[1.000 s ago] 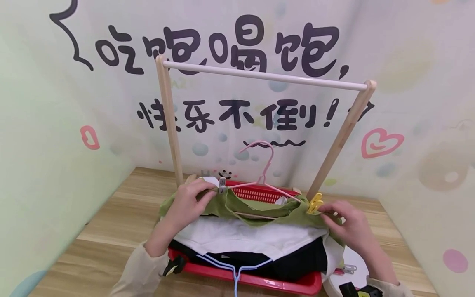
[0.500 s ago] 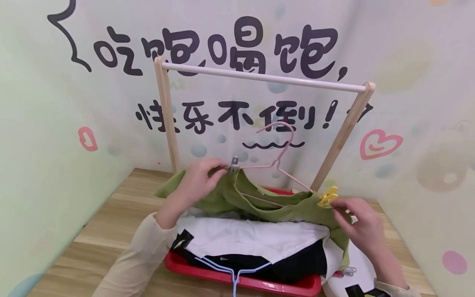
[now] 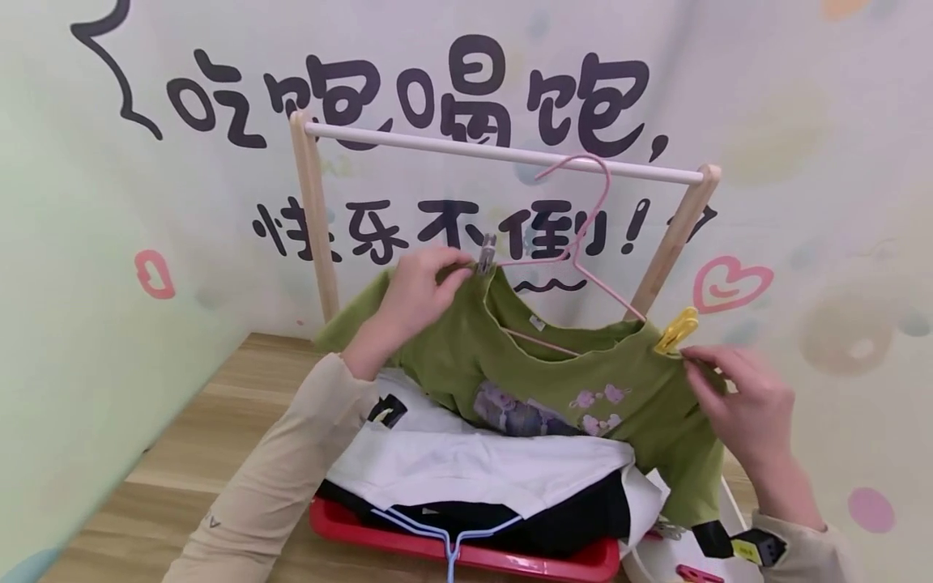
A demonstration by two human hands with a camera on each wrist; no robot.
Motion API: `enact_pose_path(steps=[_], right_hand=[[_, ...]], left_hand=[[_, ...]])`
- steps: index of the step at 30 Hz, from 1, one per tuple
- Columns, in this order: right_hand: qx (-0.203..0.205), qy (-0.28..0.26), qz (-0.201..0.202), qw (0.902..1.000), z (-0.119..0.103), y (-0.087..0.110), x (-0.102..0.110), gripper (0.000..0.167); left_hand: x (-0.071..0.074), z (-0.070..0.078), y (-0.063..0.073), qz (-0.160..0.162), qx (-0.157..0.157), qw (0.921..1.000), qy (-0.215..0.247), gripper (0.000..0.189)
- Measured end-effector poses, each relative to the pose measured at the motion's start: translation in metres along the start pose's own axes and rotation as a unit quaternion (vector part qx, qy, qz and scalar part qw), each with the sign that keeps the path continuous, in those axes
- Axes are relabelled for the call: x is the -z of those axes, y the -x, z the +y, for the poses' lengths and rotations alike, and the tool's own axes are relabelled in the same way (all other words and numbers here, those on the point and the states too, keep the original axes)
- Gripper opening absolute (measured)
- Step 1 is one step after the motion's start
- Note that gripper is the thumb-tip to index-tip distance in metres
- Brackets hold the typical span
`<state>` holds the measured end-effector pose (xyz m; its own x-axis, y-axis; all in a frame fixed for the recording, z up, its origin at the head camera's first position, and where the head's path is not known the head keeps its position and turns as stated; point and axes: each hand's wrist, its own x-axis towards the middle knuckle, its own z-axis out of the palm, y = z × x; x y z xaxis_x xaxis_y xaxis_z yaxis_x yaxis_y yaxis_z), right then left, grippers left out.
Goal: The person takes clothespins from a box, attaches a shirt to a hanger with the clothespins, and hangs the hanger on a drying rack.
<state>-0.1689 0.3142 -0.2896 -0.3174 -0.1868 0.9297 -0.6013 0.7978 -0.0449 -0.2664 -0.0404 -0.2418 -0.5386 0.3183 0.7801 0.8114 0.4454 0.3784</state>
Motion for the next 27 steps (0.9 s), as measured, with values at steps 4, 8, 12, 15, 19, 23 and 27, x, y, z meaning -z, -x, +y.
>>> enact_pose_path(steps=[4,8,12,15,19,23,27], right_hand=[[-0.007,0.013,0.000,0.9999,0.005,-0.013,0.006,0.033],[-0.005,0.018,-0.007,0.9998,0.010,-0.025,0.011,0.032],[-0.007,0.019,-0.010,0.9997,0.015,-0.033,0.014,0.033],[-0.013,0.021,-0.018,0.9995,0.018,-0.033,0.014,0.024],[-0.028,0.032,-0.022,0.9988,0.021,-0.028,0.012,0.010],[-0.033,0.039,-0.029,0.9983,0.022,-0.023,0.009,0.015],[-0.027,0.033,-0.036,0.9985,0.022,-0.020,0.008,0.016]], left_hand=[[-0.007,0.001,-0.014,0.030,0.007,0.9995,-0.010,0.010],[-0.016,0.000,-0.026,0.051,0.028,0.9980,-0.023,0.012],[-0.025,-0.002,-0.035,0.059,0.051,0.9964,-0.032,0.012],[-0.030,-0.004,-0.037,0.058,0.064,0.9956,-0.038,0.012],[-0.033,-0.007,-0.036,0.043,0.079,0.9950,-0.044,0.013],[-0.035,-0.010,-0.034,0.029,0.090,0.9946,-0.044,0.013],[-0.037,-0.014,-0.033,0.014,0.103,0.9939,-0.036,0.015]])
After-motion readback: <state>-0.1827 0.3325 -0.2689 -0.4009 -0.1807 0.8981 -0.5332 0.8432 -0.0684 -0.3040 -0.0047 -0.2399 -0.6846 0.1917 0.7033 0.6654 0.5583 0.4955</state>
